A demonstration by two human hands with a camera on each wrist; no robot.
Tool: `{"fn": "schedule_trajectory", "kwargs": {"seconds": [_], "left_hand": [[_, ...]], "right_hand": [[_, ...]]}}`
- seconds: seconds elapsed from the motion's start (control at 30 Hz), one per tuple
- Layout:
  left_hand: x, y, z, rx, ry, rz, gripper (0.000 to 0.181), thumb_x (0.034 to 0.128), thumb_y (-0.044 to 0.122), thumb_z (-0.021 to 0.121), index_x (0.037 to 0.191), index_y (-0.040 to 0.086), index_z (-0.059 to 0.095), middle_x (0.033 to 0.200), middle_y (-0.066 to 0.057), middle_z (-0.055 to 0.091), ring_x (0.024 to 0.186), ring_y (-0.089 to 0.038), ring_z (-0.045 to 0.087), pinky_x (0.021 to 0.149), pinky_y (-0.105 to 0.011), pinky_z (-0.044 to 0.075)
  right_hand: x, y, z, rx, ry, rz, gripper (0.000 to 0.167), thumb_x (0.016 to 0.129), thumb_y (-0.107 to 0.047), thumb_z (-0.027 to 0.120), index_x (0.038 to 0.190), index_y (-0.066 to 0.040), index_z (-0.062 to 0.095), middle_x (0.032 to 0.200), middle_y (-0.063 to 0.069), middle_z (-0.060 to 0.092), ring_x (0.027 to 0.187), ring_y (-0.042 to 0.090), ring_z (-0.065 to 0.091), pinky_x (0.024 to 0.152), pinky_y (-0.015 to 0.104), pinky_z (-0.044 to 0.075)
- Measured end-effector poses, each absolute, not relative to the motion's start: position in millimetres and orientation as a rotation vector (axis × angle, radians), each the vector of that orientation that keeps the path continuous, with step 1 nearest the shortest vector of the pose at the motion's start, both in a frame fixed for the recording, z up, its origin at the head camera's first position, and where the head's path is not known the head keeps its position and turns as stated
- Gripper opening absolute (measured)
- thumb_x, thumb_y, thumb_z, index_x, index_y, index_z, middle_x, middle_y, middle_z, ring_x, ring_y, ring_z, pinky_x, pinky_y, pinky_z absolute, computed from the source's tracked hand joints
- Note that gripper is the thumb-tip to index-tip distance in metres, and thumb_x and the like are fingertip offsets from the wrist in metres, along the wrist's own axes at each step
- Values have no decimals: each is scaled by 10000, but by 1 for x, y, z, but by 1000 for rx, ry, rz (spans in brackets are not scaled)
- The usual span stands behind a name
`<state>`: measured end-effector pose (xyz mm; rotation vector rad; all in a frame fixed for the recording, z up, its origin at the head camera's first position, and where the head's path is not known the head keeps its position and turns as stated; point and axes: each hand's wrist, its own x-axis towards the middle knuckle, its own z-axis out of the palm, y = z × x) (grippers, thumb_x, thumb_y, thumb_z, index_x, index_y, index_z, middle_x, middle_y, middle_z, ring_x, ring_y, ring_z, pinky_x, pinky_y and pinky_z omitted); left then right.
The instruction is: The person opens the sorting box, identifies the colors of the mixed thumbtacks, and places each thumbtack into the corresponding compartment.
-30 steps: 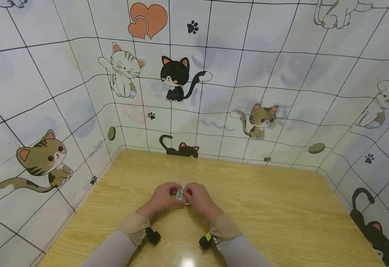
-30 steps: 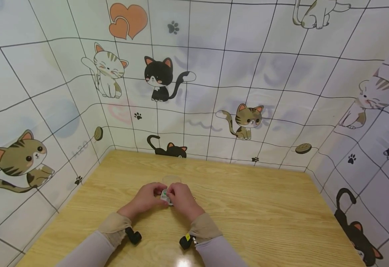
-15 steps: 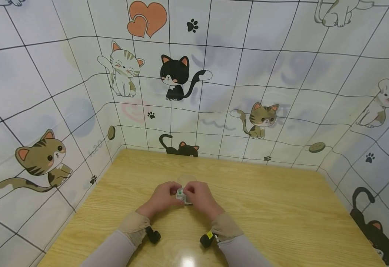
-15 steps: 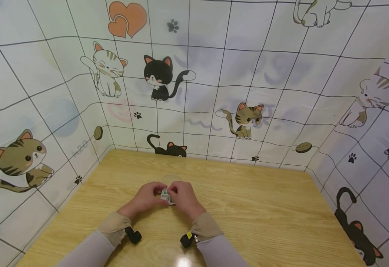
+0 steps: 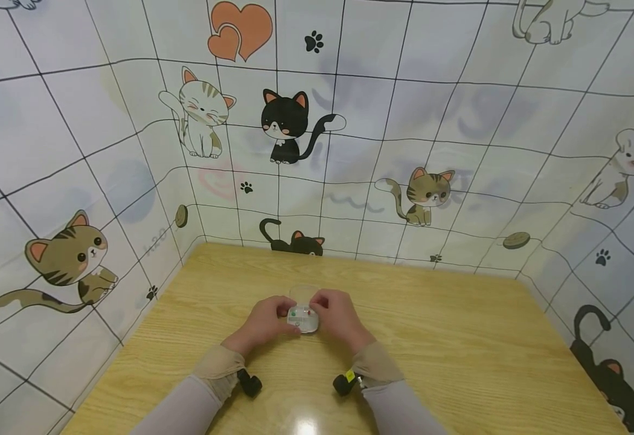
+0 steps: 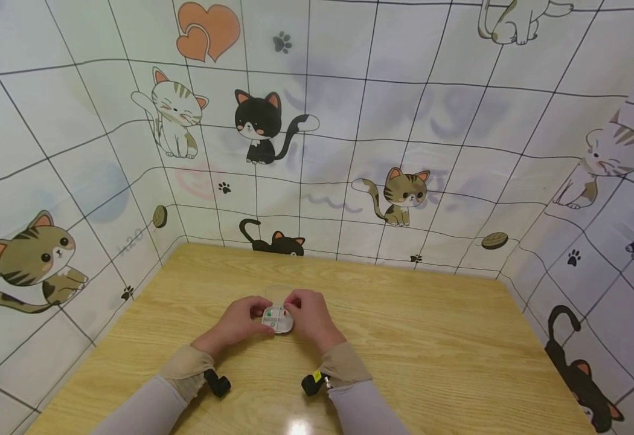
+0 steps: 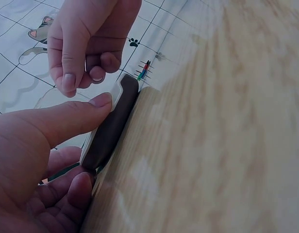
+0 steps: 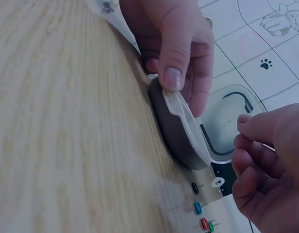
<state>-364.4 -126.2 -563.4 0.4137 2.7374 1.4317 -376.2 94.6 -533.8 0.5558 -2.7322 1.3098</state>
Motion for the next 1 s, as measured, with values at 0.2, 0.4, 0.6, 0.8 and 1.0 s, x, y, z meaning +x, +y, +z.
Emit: {"fn": "schedule_trajectory", "kwargs": {"seconds": [0.2,0.4,0.6,0.8,1.0], "left_hand": [[-365,-126,-565,404,2745,1435,600,712,260,994,1231,91,746,1134,-18,750,1007,-139,639,912,-338,529],[-366,-127,-566,397,2743,1435,602,708,253,997,1233,93,748,1132,-18,752,1005,-138,646,914,-346,533],[-366,-126,-567,395,2736,1444,603,707,244,998,1233,92,747,1127,-18,748,999,-138,641,909,-342,531],[-365,-125,-564,395,2733,1452,600,702,219,999,1228,81,747,1113,-22,750,988,-131,639,895,-325,528],[-364,-125,-563,388,2725,1457,594,705,209,996,1226,73,745,1105,-23,745,978,-134,631,881,-314,522]], "right_hand": [[-383,107,-534,502,-2734,1311,99,1010,-120,721,928,-159,762,912,-16,733,815,121,615,741,290,542],[-387,116,-533,477,-2757,1198,103,993,-119,733,903,-161,762,874,-35,724,795,107,599,738,289,521],[-387,122,-530,521,-2869,1112,128,956,-66,734,868,-149,776,841,-29,716,770,125,598,743,332,527],[-387,123,-534,576,-2969,980,147,958,-106,750,842,-188,790,823,-70,710,777,120,593,767,328,524],[-387,122,-535,661,-2964,846,122,939,-140,793,826,-187,801,834,-76,734,786,95,610,788,351,556]]}}
